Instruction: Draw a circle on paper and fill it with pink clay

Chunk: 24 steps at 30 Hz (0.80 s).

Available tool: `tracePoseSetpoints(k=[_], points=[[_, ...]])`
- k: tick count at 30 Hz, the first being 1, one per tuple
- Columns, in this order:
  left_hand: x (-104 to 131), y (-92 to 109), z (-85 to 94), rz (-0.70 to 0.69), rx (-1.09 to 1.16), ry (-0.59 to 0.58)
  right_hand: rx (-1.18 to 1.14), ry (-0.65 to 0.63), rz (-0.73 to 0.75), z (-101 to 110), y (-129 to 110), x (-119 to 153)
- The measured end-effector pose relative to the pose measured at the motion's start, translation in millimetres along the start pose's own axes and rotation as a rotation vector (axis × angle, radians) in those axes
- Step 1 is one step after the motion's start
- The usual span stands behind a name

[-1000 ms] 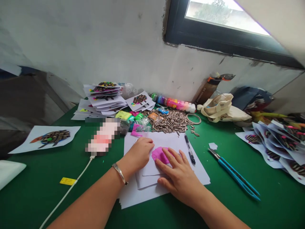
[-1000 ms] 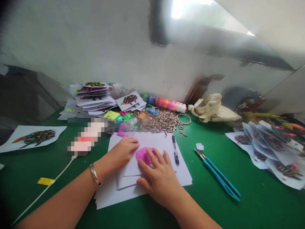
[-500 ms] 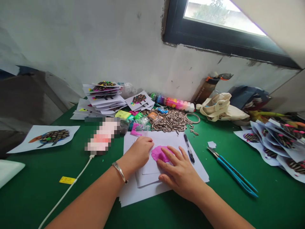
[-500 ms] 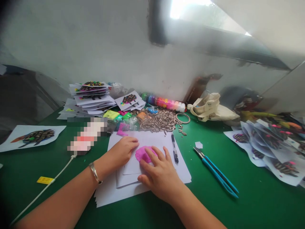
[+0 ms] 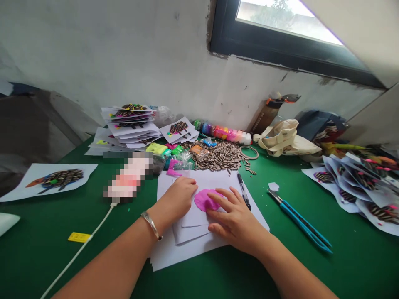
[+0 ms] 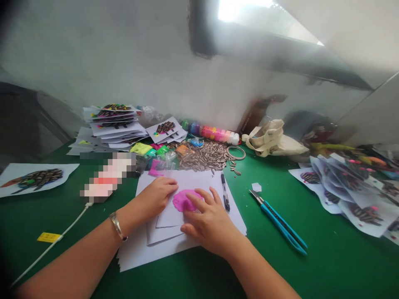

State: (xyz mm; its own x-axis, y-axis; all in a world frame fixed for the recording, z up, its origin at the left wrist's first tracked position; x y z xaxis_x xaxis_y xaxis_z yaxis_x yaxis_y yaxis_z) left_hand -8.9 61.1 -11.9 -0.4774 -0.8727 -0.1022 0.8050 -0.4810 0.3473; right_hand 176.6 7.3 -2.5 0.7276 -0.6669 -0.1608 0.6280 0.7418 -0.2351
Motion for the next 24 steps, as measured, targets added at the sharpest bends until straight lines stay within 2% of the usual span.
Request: tracePoseSetpoints(k=[7, 13, 20, 24], points=[[0.1, 0.4, -0.9, 0.012, 0.004, -0.004, -0.039, 0.052, -0.024, 3.8, 12.2, 5.5], [-1.3, 0.8, -2.2, 0.004, -0.005, -0.031, -0.063, -0.037, -0.003, 4.2, 9.3, 3.6], [-1.7, 1.1, -0.3, -0.002, -0.014, -0.005, -0.09, 0.099, -0.016, 5.1, 18.7, 6.9], [-0.8, 1.9, 1.1, 0.005, -0.02, 0.009, -0.085, 0.015, 0.003, 3.9, 15.5, 5.6]])
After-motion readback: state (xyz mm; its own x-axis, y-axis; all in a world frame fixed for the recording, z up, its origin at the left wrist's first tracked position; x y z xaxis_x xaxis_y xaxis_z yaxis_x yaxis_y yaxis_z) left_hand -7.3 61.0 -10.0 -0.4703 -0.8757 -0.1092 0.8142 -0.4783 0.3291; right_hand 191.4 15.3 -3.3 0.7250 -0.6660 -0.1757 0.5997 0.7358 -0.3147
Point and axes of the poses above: each hand's wrist, its own x-axis away from the middle knuckle, its own z-axis out of the back of the hand, y = z × x, the point moved 3 cm from there along -x, towards the middle knuckle, and after that the axes turned 5 degrees about z, right-handed, at the moved point
